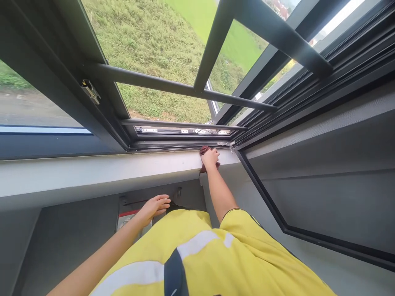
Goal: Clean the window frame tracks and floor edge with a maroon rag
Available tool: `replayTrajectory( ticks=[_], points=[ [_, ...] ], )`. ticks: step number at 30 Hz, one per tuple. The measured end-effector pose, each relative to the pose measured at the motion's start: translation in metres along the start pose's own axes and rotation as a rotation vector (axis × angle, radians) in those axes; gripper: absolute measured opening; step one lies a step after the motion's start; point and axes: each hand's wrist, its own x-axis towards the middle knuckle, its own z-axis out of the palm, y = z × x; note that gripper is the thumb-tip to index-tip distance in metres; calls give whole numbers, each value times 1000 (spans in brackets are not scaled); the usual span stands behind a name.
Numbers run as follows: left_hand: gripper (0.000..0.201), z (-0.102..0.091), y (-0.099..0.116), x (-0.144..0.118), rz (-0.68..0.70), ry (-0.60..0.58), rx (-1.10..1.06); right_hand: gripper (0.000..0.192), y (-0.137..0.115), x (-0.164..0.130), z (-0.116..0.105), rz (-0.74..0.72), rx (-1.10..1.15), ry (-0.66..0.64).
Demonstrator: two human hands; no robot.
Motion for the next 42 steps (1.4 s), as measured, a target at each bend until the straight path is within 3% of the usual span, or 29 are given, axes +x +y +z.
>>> replayTrajectory(
  ticks=[6,8,10,13,16,19,23,27,31,33,37,40,42],
  points=[
    [33,-17,6,-4,37,118,-38,39,-94,-89,27,-461,-96,-147],
    [34,-25,2,-3,61,154,-38,41,-104,-108,27,-687,-38,-278],
    [36,-33,-3,-3,78,185,-51,40,-96,-112,16,-823,107,-392],
    [32,-46,-13,-5,75,214,-78,48,-60,-96,-15,-752,321,-363],
    [26,-58,-23,-8,54,244,-97,59,-21,-72,-39,-501,355,-195],
    [25,-67,-33,-10,48,274,-114,66,-4,-59,-32,-293,197,-113],
    [27,-75,-46,-12,48,298,-151,61,-17,-62,7,-229,-13,-45],
    [31,-83,-63,-12,56,309,-195,45,-64,-84,32,-376,-30,-38],
    [33,-91,-77,-13,48,361,-228,40,-140,-143,50,-736,-10,-163],
    [38,-94,-79,-19,80,389,-304,43,-177,-179,57,-945,-18,-287],
    [60,-100,-70,-40,234,327,-763,61,-228,-242,64,-1293,51,-634],
    [67,-111,-54,-59,477,291,-1145,76,-240,-269,64,-1268,140,-922],
    [74,-120,-44,-71,654,399,-1261,84,-237,-275,63,-1119,177,-1091]
  ],
)
